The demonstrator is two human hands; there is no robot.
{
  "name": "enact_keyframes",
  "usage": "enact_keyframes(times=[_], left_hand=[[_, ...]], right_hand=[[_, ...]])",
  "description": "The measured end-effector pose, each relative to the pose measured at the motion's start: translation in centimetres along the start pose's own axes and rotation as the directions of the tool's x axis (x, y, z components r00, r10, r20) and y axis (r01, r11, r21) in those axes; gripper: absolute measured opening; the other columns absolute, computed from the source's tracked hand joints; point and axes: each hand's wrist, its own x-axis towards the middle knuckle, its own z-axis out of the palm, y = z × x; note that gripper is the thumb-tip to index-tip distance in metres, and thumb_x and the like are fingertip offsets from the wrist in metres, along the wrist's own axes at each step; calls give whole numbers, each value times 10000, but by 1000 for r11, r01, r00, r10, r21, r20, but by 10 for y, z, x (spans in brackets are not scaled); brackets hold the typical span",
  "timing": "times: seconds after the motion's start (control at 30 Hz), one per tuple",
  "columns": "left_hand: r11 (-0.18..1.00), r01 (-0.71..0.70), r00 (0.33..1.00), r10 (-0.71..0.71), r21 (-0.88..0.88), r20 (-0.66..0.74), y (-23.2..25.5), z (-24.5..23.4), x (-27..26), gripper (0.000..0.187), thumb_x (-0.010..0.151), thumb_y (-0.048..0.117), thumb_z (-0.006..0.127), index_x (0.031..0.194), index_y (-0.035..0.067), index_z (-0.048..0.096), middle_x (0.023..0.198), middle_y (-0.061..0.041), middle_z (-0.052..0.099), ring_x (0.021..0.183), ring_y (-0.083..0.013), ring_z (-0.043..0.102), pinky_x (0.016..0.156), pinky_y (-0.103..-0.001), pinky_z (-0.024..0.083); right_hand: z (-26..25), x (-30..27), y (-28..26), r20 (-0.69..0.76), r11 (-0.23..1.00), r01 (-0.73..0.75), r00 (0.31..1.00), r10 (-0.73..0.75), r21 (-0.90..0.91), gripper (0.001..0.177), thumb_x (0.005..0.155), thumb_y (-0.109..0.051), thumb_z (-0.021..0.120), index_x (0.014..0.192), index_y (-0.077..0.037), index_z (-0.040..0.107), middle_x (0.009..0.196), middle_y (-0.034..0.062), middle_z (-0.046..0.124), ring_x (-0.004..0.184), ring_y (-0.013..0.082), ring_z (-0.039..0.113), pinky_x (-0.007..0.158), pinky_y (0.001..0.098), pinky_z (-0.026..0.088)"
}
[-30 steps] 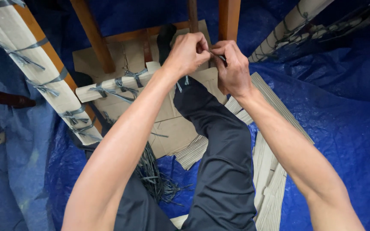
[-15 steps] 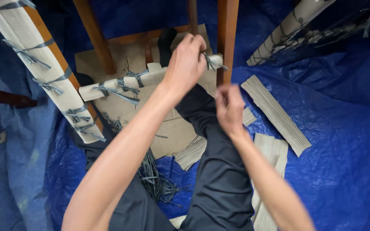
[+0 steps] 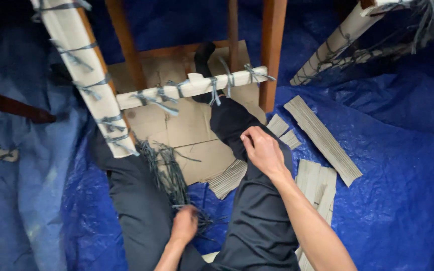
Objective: Wrapping furniture legs with protective strips and securing them with plastic ties.
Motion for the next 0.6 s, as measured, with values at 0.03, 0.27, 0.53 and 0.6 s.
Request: enact_keyframes(times=[0.03, 0.27, 0.53, 0.6], left_hand=[[1000, -1, 1000, 1, 1, 0, 11, -3, 3, 250, 823, 51, 685, 1072, 32, 696, 1047, -184, 706, 997, -367, 689, 861, -424, 543], [929, 255, 966, -237, -268, 98, -23, 62, 2, 212, 831, 27, 669, 1031, 61, 731, 975, -140, 767, 912, -278, 759, 836, -361, 585], [945, 117, 990, -134, -304, -36, -43, 73, 1, 414, 699, -111, 511, 969, 77, 762, 932, -108, 768, 884, -221, 751, 834, -346, 589], [934, 155, 985, -169, -321, -16, -32, 61, 1, 346, 759, -71, 538, 983, 78, 756, 943, -102, 772, 879, -230, 761, 836, -343, 588]], right_hand=[[3, 0, 0, -1, 1000, 0, 1000, 0, 0, 105, 957, -166, 654, 945, -63, 664, 957, 127, 697, 890, 379, 681, 739, 460, 535], [9, -26, -25, -49, 998, -30, 998, 27, -53, 105, 956, -169, 657, 944, -65, 667, 939, 139, 697, 876, 389, 677, 725, 477, 526], [37, -97, -55, -59, 983, 137, 988, -145, -125, 111, 944, -181, 667, 921, -73, 669, 896, 123, 694, 826, 371, 676, 732, 487, 522], [48, -116, -67, 7, 988, 138, 990, -138, -67, 113, 957, -184, 652, 916, -80, 669, 888, 121, 692, 815, 361, 677, 734, 468, 532]])
